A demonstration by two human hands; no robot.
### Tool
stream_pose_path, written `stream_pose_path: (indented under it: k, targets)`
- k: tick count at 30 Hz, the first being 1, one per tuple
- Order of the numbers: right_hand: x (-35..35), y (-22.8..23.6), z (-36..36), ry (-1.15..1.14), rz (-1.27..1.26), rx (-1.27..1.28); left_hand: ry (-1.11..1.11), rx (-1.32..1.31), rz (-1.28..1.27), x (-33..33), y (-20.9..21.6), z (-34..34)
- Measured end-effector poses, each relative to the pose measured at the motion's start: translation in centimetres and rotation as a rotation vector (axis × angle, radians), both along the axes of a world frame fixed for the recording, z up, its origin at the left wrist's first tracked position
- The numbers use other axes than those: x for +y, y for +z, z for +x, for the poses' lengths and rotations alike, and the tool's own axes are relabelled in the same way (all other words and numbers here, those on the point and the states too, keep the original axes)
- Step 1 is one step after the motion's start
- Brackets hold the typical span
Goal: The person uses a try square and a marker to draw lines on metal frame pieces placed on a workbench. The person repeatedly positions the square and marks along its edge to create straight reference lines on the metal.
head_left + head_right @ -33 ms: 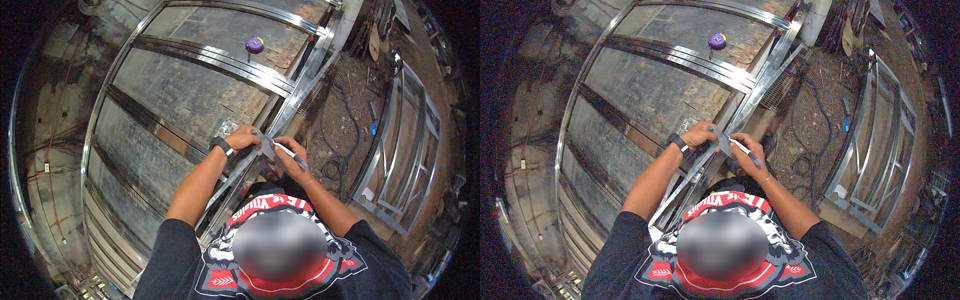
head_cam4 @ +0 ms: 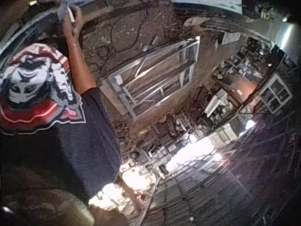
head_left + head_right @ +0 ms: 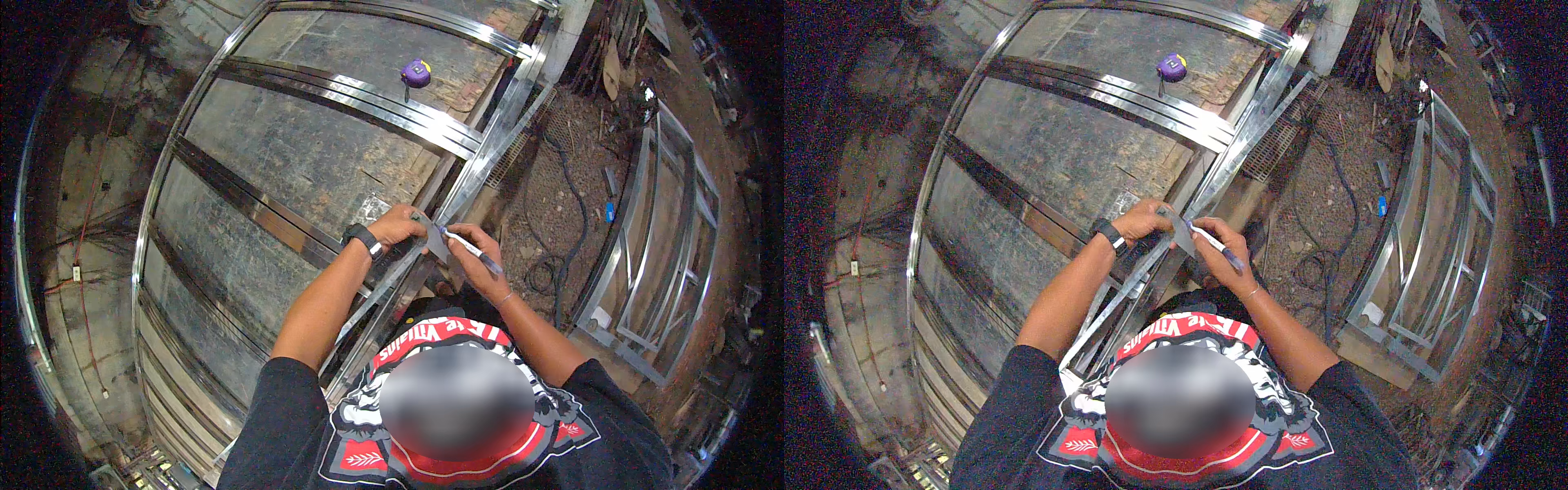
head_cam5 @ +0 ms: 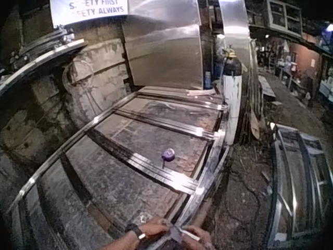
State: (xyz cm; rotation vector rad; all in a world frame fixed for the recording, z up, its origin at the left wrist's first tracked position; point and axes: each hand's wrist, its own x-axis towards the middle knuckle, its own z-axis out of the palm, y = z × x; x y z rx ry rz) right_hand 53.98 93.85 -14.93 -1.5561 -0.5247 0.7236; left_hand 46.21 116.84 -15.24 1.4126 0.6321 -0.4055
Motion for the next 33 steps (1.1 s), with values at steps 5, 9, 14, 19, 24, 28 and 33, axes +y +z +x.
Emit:
stream_pose_path:
  k: [5, 9, 14, 19, 24, 28, 33]
  targets:
    - [-0.2, 0.6, 0.3, 0.05, -0.046, -0.04, 0.003, -0.009, 0.002, 0.1, -0.7, 0.0]
    - [-1.7, 1.7, 0.5, 0.078, -0.131, -0.126, 0.019, -0.023, 0.009, 0.0, -0.7, -0.2]
    - [-3.7, 2.9, -0.2, -0.065, -0.15, -0.257, -0.02, -0.002, -0.048, 0.2, -0.5, -0.2]
    - [-5.7, 0.5, -0.5, 0.014, -0.197, -0.476, -0.027, -0.042, -0.006, 0.5, -1.2, -0.4]
    - [-6.6, -1.1, -1.1, 0.119, -0.193, -0.689, -0.021, 0.051, -0.118, 1.0, -0.9, 0.5]
    - [-6.4, -0.3, -1.0, 0.166, -0.21, -0.585, 0.028, 0.12, -0.325, 2.3, -3.8, -0.6]
    - [-6.4, -0.1, -0.6, 0.199, -0.223, -0.59, 0.026, 0.15, -0.352, 2.4, -2.5, 0.3]
